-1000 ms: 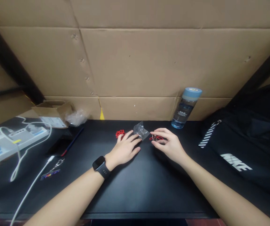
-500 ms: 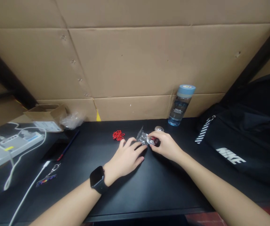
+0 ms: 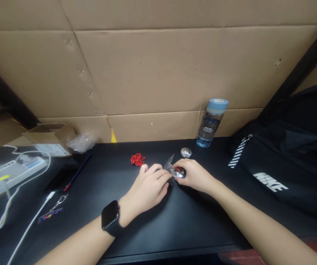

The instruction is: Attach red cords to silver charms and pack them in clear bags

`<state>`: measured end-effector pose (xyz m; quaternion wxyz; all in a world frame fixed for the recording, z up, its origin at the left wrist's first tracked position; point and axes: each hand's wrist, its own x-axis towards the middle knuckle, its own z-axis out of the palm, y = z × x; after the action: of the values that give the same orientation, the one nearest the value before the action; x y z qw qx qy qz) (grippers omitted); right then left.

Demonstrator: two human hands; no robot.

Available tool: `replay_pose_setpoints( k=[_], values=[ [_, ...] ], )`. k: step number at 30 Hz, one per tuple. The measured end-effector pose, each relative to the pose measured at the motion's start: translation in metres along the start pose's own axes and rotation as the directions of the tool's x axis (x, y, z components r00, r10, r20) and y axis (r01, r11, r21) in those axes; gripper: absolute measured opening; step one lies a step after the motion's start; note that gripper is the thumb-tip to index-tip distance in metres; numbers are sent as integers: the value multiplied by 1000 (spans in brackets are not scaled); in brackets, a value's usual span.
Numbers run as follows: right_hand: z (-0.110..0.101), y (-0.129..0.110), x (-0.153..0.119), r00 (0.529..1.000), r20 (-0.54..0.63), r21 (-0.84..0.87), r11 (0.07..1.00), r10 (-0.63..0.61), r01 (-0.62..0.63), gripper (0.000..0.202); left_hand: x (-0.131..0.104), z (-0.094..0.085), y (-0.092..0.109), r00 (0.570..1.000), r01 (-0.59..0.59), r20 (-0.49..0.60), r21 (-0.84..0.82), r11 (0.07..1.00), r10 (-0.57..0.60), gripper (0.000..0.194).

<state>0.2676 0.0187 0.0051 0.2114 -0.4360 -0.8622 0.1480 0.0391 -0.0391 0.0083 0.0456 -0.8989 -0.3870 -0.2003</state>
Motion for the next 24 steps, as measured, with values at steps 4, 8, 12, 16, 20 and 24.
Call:
replay_pose_setpoints(
  k=[4, 8, 12, 16, 20, 24],
  values=[
    [0, -4, -2, 997, 33, 26, 998, -64, 63, 21, 2, 2, 1, 993, -4, -114, 125, 992, 18, 32],
    [-4, -7, -3, 995, 61, 63, 995, -83, 79, 24, 1, 2, -4, 983, 137, -149, 209, 968, -107, 27],
    [-10, -8, -4, 992, 82, 90, 992, -99, 92, 25, 0, 0, -14, 982, 170, -114, 191, 967, -150, 23],
    [-11, -9, -5, 988, 99, 103, 989, -119, 109, 26, 0, 1, -17, 998, 64, -15, 134, 989, -62, 29],
    [-11, -10, -5, 985, 109, 91, 988, -131, 121, 27, -2, 5, -14, 998, 5, 57, 110, 994, -12, 39],
    [-16, -11, -6, 982, 138, 76, 990, -128, 118, 24, -6, 7, -12, 995, 5, 98, 98, 995, -15, 38]
  ],
)
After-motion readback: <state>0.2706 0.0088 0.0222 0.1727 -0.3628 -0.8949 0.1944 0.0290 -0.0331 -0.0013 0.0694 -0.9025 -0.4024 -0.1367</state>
